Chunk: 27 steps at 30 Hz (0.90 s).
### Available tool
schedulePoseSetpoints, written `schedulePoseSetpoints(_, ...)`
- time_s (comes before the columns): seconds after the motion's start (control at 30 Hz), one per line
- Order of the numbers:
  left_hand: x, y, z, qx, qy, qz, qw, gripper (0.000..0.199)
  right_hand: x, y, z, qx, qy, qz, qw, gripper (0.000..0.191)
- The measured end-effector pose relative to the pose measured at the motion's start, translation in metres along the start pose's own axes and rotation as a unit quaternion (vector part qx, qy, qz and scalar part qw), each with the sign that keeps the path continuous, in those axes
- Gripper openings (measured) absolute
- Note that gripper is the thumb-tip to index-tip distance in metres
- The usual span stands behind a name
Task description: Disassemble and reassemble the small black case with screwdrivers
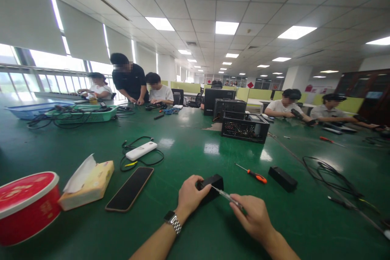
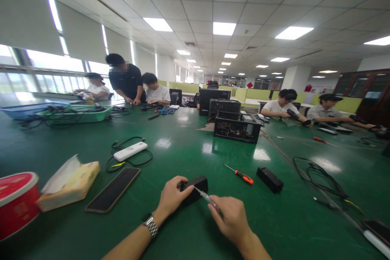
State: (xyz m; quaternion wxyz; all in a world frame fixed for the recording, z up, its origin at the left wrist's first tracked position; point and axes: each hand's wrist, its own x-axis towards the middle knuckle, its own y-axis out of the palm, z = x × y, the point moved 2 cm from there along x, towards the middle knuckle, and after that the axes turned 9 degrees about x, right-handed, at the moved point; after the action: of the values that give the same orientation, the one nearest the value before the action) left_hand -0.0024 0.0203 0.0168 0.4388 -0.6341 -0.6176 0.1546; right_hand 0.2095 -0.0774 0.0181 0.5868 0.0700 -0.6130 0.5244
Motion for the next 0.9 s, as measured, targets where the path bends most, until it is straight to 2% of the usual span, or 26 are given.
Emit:
schedulePoseSetpoints(0.07, 0.000, 0.000, 0.000, -0.007, 0.002, 0.000, 1.000, 0.029, 0.001, 0.005, 0.008, -0.051, -0.055, 0.020, 0.997, 0.021)
schedulePoseSetpoints(0.13, 0.000, 0.000, 0.001, -0.011, 0.004, 0.002, 1.000, 0.030, 0.002, 0.008, 0.012, -0.085, -0.081, 0.026, 0.993, 0.019)
schedulePoseSetpoints(0.4, 0.000, 0.001, 0.003, -0.015, 0.011, 0.002, 1.000, 0.032, 0.000, 0.008, 0.018, -0.105, -0.120, -0.018, 0.987, 0.011)
schedulePoseSetpoints(0.7, 0.003, 0.001, 0.006, -0.030, 0.011, -0.001, 0.999, 0.033, -0.004, 0.009, 0.009, -0.036, -0.047, -0.015, 0.998, 0.015)
schedulePoseSetpoints(0.9, 0.002, 0.000, 0.006, -0.028, 0.014, 0.000, 1.000, 0.032, -0.003, 0.006, 0.006, 0.002, 0.000, -0.037, 0.999, 0.016)
